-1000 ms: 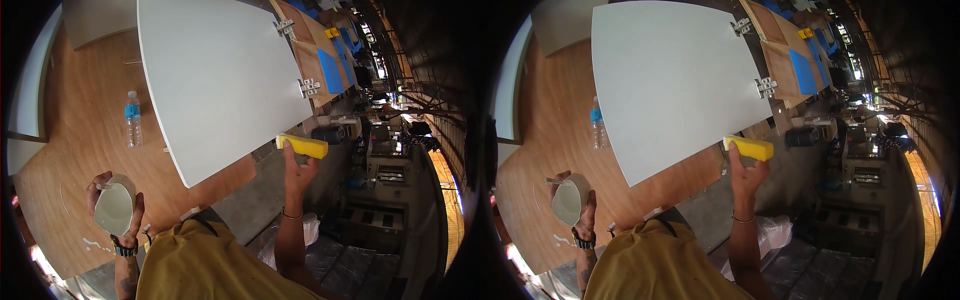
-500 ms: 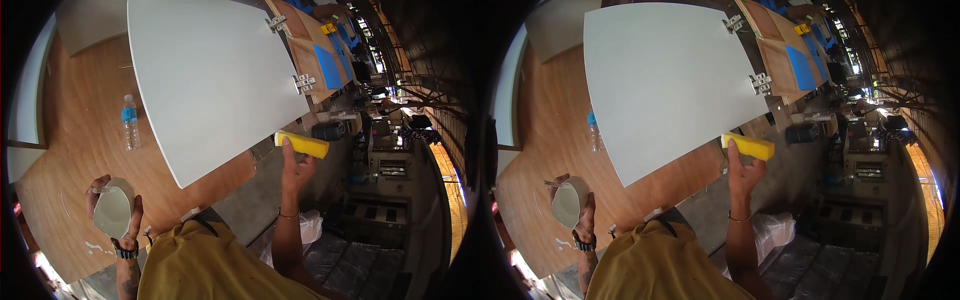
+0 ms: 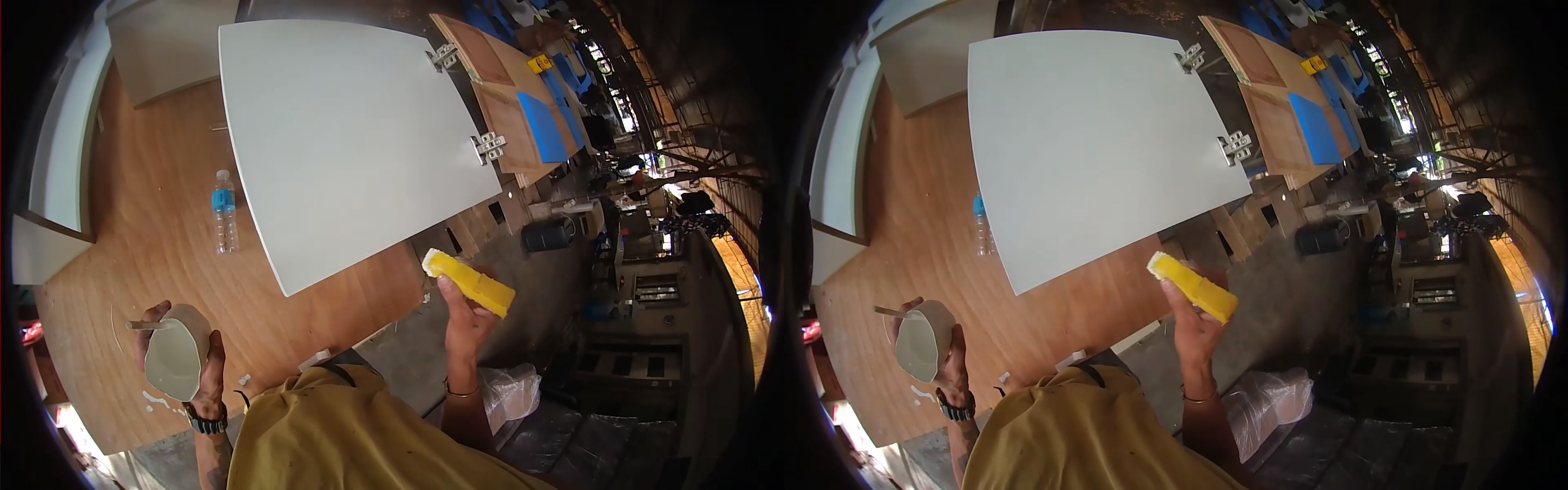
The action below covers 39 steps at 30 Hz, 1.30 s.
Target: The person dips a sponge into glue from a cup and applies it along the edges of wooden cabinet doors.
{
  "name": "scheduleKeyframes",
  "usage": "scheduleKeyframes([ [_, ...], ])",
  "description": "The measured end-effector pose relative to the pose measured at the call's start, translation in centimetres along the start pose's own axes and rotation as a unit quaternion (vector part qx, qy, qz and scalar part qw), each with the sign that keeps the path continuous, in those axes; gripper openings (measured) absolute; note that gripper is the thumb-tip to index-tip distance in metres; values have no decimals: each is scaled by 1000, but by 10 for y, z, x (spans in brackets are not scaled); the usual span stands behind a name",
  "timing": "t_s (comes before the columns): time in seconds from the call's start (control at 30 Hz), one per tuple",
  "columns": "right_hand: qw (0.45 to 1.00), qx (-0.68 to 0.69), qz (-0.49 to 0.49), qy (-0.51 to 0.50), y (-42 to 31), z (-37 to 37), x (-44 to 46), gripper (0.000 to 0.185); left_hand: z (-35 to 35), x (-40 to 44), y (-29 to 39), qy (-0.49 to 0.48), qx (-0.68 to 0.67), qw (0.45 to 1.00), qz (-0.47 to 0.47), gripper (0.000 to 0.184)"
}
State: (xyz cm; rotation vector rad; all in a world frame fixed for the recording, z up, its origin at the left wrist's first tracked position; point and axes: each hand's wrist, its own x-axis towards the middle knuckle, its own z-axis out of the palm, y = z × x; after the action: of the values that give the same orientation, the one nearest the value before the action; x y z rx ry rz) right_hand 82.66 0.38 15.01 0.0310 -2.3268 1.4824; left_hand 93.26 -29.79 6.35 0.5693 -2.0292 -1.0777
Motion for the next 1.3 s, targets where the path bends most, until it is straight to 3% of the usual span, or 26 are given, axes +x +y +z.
scheduleKeyframes([
  [0.07, 994, 60, 88, -15, 5, -17, 6, 27, -5, -10, 4, 20, -1, 1000, -13, 70],
  [0.17, 959, 226, 136, -101, 23, -36, 11, 37, -4, -28, 10, 65, -25, 997, -24, 77],
  [0.33, 971, 163, 39, -169, 46, -52, 28, 40, -4, -61, 28, 75, 54, 995, -30, 83],
  [0.43, 975, 144, -29, -165, 51, -54, 41, 35, 18, -77, 40, 157, -30, 985, -64, 82],
  [0.53, 976, 87, -115, -163, 61, -62, 50, 27, 29, -88, 48, 182, -25, 979, -92, 82],
  [0.67, 988, 46, -110, -96, 57, -62, 50, 24, 33, -96, 56, 204, -17, 974, -97, 82],
  [0.77, 990, 95, -46, -98, 60, -60, 53, 27, 35, -92, 69, 214, -25, 973, -88, 82],
  [0.9, 991, 74, -32, -107, 61, -54, 57, 31, 30, -98, 64, 204, -30, 973, -101, 78],
  [1.1, 986, 34, -102, -124, 67, -41, 63, 33, 35, -88, 75, 219, -70, 968, -100, 75],
  [1.2, 982, 116, -81, -122, 57, -31, 63, 34, 35, -84, 68, 213, -52, 971, -96, 51],
  [1.3, 986, 98, -56, -126, 58, -26, 62, 35, 33, -72, 64, 209, -45, 973, -83, 49],
])
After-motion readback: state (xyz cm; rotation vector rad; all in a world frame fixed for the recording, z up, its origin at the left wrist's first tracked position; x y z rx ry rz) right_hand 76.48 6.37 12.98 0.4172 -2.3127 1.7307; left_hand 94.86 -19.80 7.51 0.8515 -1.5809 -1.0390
